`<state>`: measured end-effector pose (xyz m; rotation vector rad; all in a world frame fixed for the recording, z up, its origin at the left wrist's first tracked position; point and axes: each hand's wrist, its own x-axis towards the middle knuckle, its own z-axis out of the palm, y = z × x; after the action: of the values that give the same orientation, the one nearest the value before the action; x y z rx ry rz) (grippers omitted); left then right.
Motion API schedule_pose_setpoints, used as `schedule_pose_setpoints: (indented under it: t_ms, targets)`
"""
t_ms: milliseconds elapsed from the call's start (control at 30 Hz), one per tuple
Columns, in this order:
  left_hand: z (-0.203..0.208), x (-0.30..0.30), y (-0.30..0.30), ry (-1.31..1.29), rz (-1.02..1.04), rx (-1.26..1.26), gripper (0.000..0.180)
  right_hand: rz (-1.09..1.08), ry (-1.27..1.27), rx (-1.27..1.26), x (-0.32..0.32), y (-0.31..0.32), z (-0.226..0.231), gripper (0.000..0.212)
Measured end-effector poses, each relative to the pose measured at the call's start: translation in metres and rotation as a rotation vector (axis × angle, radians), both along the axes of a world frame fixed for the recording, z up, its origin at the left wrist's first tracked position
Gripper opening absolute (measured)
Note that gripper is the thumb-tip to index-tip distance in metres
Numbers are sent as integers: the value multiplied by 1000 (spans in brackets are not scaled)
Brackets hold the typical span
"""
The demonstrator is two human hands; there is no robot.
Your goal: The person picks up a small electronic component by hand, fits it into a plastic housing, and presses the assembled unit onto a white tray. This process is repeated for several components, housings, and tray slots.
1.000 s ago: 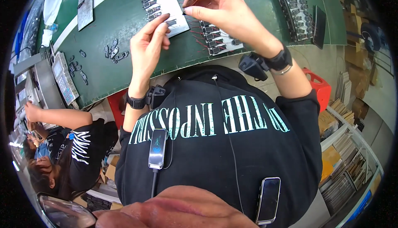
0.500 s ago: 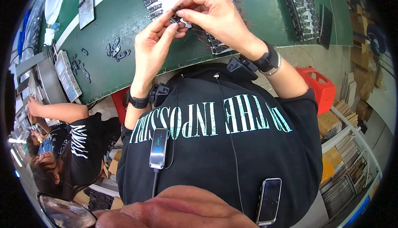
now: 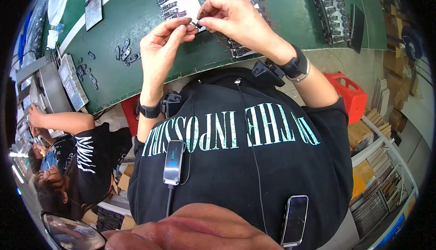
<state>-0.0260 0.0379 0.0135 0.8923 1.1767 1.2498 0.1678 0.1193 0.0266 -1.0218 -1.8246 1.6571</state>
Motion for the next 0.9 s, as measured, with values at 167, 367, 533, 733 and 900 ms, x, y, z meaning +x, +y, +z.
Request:
schedule_pose_setpoints:
  t_ms: [167, 367, 533, 733, 900]
  targets:
    - [-8, -6, -13, 25, 19, -48, 20, 66, -126, 59, -8, -11, 6, 15]
    - [-22, -16, -38, 192, 31, -90, 21, 190, -115, 317, -19, -26, -5, 15]
    - [-14, -20, -57, 698, 122, -11, 19, 182, -146, 345, -19, -30, -6, 17]
    - [-14, -14, -62, 949, 85, 112, 20, 114, -192, 230, -13, -34, -4, 18]
    - [-31, -8, -53, 1169, 22, 350, 19, 48, -186, 21, -9, -37, -2, 17]
